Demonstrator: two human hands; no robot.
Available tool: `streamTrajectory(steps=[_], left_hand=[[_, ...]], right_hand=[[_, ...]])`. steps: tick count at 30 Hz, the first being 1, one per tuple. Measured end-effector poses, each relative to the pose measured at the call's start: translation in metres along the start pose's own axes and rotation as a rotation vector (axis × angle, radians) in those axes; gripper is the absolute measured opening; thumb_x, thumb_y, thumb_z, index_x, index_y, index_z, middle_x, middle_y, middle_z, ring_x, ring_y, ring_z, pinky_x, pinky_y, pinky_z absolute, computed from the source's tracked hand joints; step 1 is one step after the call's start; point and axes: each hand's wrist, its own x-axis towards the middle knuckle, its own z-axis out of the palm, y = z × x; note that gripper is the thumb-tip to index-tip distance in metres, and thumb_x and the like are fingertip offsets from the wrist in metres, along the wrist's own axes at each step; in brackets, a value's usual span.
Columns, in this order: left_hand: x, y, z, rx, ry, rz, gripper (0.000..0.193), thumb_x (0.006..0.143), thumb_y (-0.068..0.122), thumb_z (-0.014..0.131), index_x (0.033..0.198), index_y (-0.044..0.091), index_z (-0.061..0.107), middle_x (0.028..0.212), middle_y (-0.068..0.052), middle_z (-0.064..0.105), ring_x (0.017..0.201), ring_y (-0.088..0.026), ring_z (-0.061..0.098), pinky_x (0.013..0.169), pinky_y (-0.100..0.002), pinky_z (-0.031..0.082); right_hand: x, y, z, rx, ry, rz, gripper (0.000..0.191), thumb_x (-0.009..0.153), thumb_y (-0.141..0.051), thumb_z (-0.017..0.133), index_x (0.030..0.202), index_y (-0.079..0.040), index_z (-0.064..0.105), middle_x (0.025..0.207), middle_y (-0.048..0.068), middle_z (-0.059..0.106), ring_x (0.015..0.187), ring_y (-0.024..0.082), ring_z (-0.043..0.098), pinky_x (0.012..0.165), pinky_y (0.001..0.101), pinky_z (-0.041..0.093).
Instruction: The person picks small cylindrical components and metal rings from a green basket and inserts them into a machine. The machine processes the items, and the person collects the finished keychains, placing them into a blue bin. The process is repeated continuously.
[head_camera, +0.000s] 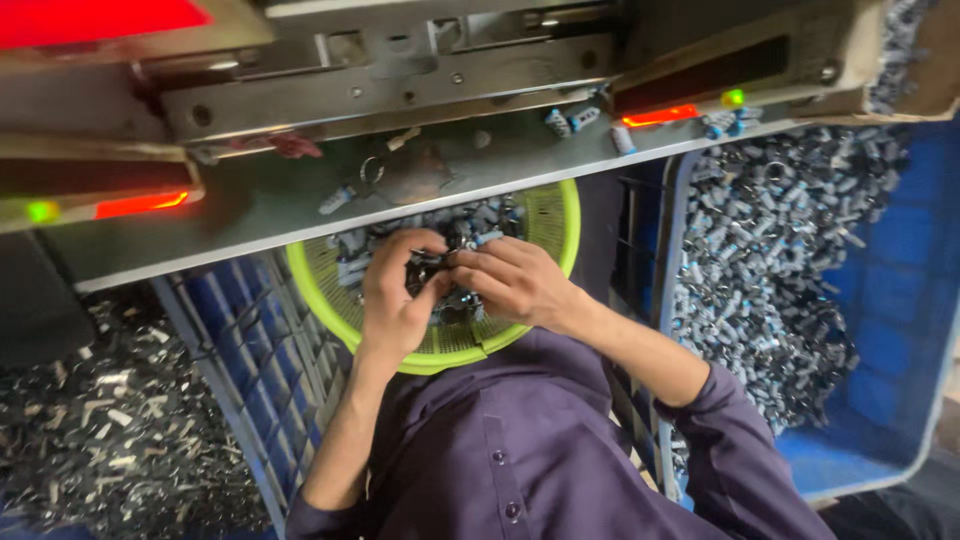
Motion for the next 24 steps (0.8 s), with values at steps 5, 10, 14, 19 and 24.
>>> streamTrajectory(steps=[5, 10, 14, 19, 24], left_hand=[[-0.003, -0.007, -0.001, -0.025, 0.005, -0.028, 0.031, 0.080, -0.001, 0.073, 0.108, 0.004, 0.063, 0.112, -0.011, 0.070, 0.109, -0.030, 0.067, 0.098, -0.040, 0.051], [-0.003, 0.017, 0.000, 0.262, 0.112, 0.303, 0.033, 0.081, 0.005, 0.073, 0.111, 0.003, 0.061, 0.118, -0.015, 0.066, 0.111, -0.036, 0.064, 0.101, -0.050, 0.045], [-0.007, 0.048, -0.002, 0.156, 0.151, 0.541, 0.029, 0.087, 0.008, 0.075, 0.113, 0.005, 0.062, 0.128, -0.011, 0.063, 0.116, -0.035, 0.062, 0.103, -0.048, 0.049], [0.010, 0.061, -0.006, -0.095, -0.037, 0.490, 0.029, 0.086, 0.011, 0.082, 0.110, 0.004, 0.067, 0.116, -0.009, 0.069, 0.115, -0.032, 0.067, 0.101, -0.042, 0.057], [0.016, 0.064, -0.001, -0.171, -0.056, 0.386, 0.024, 0.083, 0.009, 0.081, 0.103, 0.003, 0.070, 0.101, -0.008, 0.073, 0.103, -0.028, 0.071, 0.091, -0.036, 0.059]], right_hand=[[-0.003, 0.010, -0.010, 0.021, 0.100, -0.085, 0.039, 0.073, 0.001, 0.076, 0.110, 0.000, 0.063, 0.113, 0.014, 0.071, 0.089, 0.025, 0.069, 0.075, 0.0353, 0.056], [-0.015, -0.001, -0.013, 0.605, 0.447, 0.401, 0.023, 0.089, 0.005, 0.079, 0.106, -0.001, 0.064, 0.110, 0.010, 0.074, 0.095, 0.019, 0.075, 0.080, 0.0269, 0.064], [-0.026, -0.018, 0.001, 1.541, 0.471, 0.822, 0.032, 0.091, -0.006, 0.082, 0.114, -0.001, 0.060, 0.108, 0.009, 0.073, 0.099, 0.015, 0.072, 0.086, 0.0268, 0.058], [-0.030, -0.032, 0.016, 2.111, 0.399, 0.919, 0.044, 0.090, -0.009, 0.081, 0.126, -0.006, 0.055, 0.100, 0.002, 0.063, 0.089, 0.012, 0.062, 0.078, 0.0261, 0.052], [-0.028, -0.041, 0.015, 2.324, 0.458, 1.044, 0.037, 0.097, -0.009, 0.077, 0.125, -0.007, 0.053, 0.096, 0.004, 0.059, 0.085, 0.013, 0.057, 0.085, 0.0298, 0.050]])
